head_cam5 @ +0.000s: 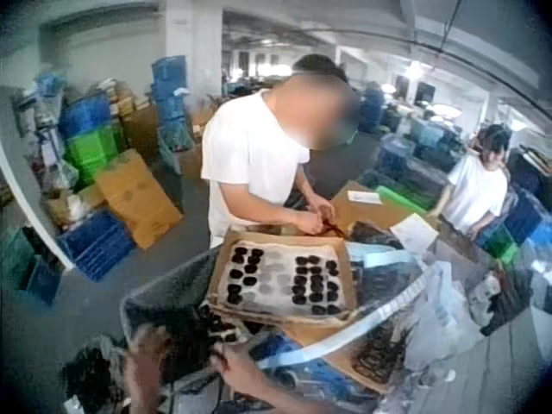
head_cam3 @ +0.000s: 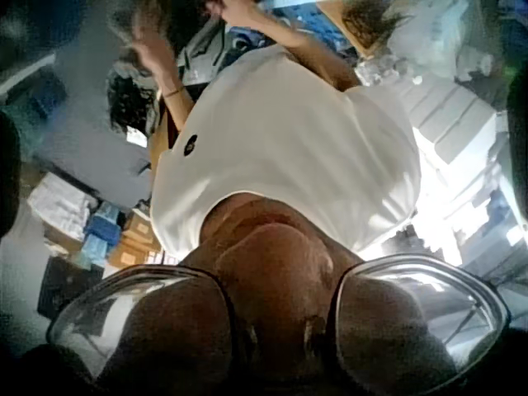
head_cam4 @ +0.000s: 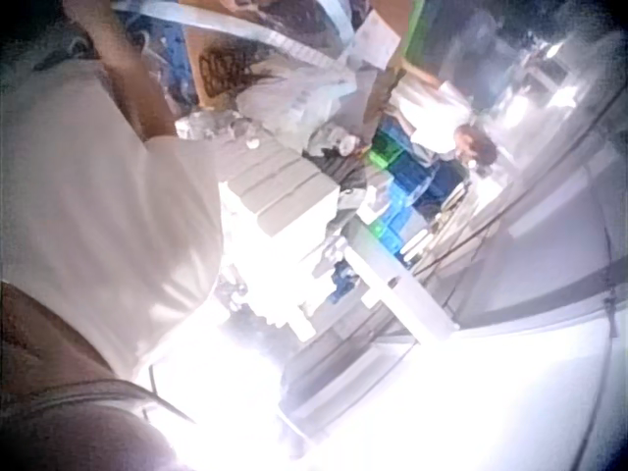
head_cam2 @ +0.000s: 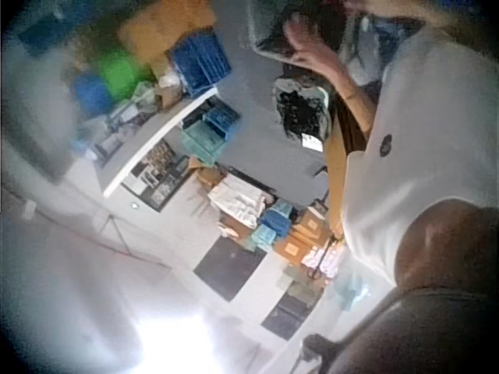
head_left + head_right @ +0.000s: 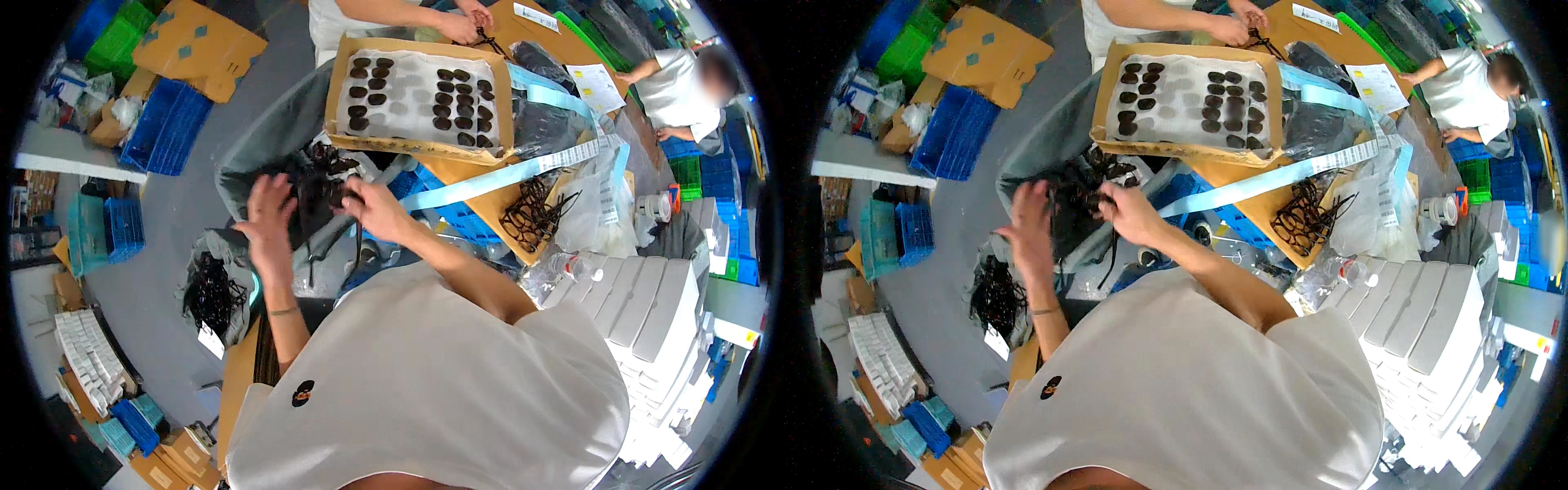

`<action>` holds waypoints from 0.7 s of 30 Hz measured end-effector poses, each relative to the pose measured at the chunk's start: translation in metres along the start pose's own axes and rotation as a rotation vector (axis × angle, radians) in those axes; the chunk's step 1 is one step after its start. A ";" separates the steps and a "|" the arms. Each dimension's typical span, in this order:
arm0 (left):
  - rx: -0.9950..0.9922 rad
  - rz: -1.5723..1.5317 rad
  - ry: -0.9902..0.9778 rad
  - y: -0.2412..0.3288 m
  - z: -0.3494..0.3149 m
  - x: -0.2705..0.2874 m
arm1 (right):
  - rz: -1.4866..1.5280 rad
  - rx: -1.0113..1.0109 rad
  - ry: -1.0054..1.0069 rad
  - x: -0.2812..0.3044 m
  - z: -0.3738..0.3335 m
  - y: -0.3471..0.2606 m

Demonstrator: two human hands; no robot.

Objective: The person assembles eyeglasses by picking up frames and lenses from a tray and bin, then fitting the lenses into the frames. The person places the assembled glasses into a bin and repeats the process with additional frames and lenses.

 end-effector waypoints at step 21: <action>0.166 0.402 -0.131 -0.101 -0.001 -0.156 | 0.695 -0.278 0.465 0.088 -0.067 0.008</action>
Point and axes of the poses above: each hand's wrist, its own z-axis towards the middle knuckle, its own x-axis out of the back of the hand, y = z × x, the point moved 1 cm from there along z, towards the middle knuckle, and after that the axes turned 14 degrees about x, right-handed, at the moved point
